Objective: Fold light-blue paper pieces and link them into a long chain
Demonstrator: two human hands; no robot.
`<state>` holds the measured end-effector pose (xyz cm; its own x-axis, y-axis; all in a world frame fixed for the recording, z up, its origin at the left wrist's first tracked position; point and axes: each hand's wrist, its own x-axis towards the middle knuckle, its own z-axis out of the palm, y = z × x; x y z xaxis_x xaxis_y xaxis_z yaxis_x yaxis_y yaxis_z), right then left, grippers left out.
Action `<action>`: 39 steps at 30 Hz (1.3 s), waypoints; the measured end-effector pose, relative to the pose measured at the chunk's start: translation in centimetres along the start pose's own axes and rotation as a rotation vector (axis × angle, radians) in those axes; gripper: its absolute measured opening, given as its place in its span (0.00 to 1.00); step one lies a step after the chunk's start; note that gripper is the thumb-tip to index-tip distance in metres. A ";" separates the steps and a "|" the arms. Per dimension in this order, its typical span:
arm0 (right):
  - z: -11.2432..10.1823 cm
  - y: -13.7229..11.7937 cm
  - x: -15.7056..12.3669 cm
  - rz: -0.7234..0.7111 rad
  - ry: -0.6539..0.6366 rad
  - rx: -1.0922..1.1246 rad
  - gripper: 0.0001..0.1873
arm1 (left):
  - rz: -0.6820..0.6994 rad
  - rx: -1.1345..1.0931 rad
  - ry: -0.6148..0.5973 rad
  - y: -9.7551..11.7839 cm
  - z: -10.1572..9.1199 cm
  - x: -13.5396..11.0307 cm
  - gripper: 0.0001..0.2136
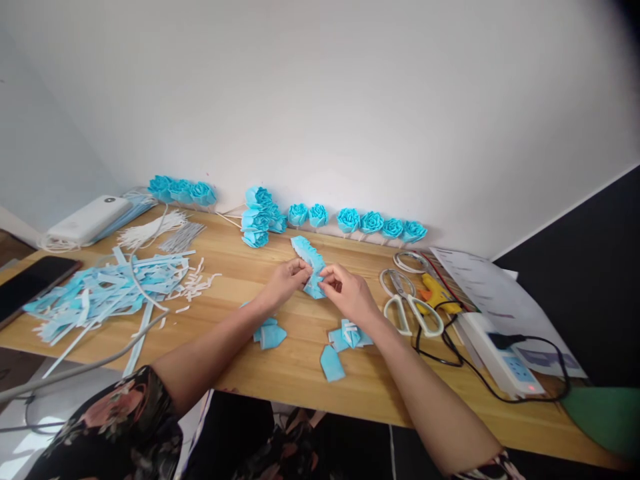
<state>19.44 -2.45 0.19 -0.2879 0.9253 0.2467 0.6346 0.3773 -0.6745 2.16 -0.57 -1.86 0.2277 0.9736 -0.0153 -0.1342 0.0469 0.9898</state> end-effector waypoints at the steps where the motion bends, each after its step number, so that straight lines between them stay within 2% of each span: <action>1: 0.0 0.0 0.0 -0.001 -0.001 -0.002 0.08 | -0.002 0.002 0.006 0.0 0.0 0.0 0.12; 7: 0.0 -0.1 0.0 -0.010 0.003 0.002 0.08 | 0.004 -0.005 -0.019 0.0 -0.1 0.0 0.11; 10: -0.2 -0.1 0.0 -0.008 0.022 0.035 0.06 | -0.005 -0.017 0.006 0.2 0.0 -0.1 0.10; 13: -0.6 -0.1 0.1 0.005 0.109 0.102 0.07 | -0.001 -0.045 0.052 0.5 0.0 -0.2 0.11; 17: -1.0 0.4 0.4 0.100 0.232 0.229 0.15 | -0.007 -0.095 0.126 0.9 -0.2 -0.1 0.12; 19: -0.9 0.7 0.5 0.195 0.195 0.312 0.19 | -0.012 -0.116 0.142 0.9 -0.3 -0.1 0.13; 23: -0.4 1.0 0.7 0.368 -0.022 0.632 0.23 | -0.020 -0.133 0.137 0.7 -0.3 0.0 0.14; 25: -0.3 0.9 0.7 0.396 -0.114 0.762 0.22 | -0.018 -0.122 0.132 0.5 -0.2 0.0 0.14; 27: -0.3 0.6 0.6 0.398 -0.161 0.804 0.20 | -0.014 -0.108 0.123 0.3 -0.2 0.0 0.14; 33: 0.5 0.4 0.5 0.400 -0.165 0.768 0.17 | -0.024 -0.067 0.069 0.2 0.0 -0.2 0.14; 39: 1.1 0.8 0.6 0.371 -0.105 0.732 0.15 | -0.035 -0.047 0.032 0.5 0.2 -0.4 0.13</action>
<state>19.01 -1.65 -0.99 -0.2403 0.9629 -0.1228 0.0847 -0.1052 -0.9908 2.17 -0.95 -1.37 0.2020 0.9779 -0.0546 -0.1719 0.0903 0.9810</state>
